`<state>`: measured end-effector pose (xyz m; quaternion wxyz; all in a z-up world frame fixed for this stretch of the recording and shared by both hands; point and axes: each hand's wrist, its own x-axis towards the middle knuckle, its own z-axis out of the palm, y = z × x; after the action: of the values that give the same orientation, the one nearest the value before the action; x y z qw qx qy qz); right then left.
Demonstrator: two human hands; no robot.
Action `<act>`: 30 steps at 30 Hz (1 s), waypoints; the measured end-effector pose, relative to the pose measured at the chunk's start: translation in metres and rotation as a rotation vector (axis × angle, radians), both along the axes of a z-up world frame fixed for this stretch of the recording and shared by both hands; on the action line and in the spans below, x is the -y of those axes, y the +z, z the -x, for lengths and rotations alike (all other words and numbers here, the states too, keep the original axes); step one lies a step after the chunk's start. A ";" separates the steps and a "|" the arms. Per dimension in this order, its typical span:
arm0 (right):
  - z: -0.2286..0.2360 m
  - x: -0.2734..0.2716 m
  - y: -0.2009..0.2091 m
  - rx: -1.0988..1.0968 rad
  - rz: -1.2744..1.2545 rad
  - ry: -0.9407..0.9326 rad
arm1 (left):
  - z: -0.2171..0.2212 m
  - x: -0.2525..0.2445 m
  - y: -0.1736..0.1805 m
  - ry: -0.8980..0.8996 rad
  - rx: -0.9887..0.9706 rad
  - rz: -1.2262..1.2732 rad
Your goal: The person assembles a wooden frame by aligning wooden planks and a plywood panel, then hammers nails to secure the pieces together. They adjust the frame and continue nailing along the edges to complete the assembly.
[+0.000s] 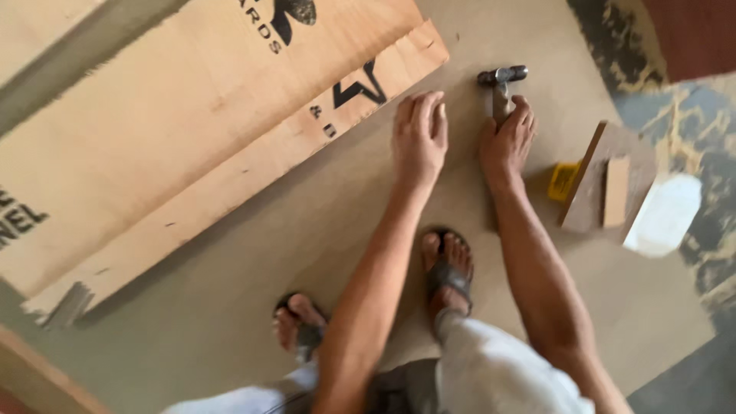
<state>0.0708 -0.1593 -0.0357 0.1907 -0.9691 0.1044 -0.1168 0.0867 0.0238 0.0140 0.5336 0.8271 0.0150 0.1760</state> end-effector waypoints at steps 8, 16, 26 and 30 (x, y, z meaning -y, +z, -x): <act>-0.084 -0.027 0.018 0.171 -0.348 0.364 | -0.072 -0.008 -0.055 -0.050 -0.070 -0.739; -0.108 -0.028 0.014 0.138 -0.498 0.510 | -0.077 -0.022 -0.056 -0.208 -0.008 -0.665; -0.110 -0.032 0.006 0.214 -0.497 0.517 | -0.075 -0.026 -0.058 -0.206 0.073 -0.673; -0.113 -0.032 0.006 0.217 -0.525 0.522 | -0.077 -0.029 -0.056 -0.220 0.060 -0.632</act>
<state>0.1834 -0.1273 -0.0300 0.4657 -0.8632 -0.1402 -0.1355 0.1633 0.0528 -0.0419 0.2667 0.9428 -0.1454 0.1374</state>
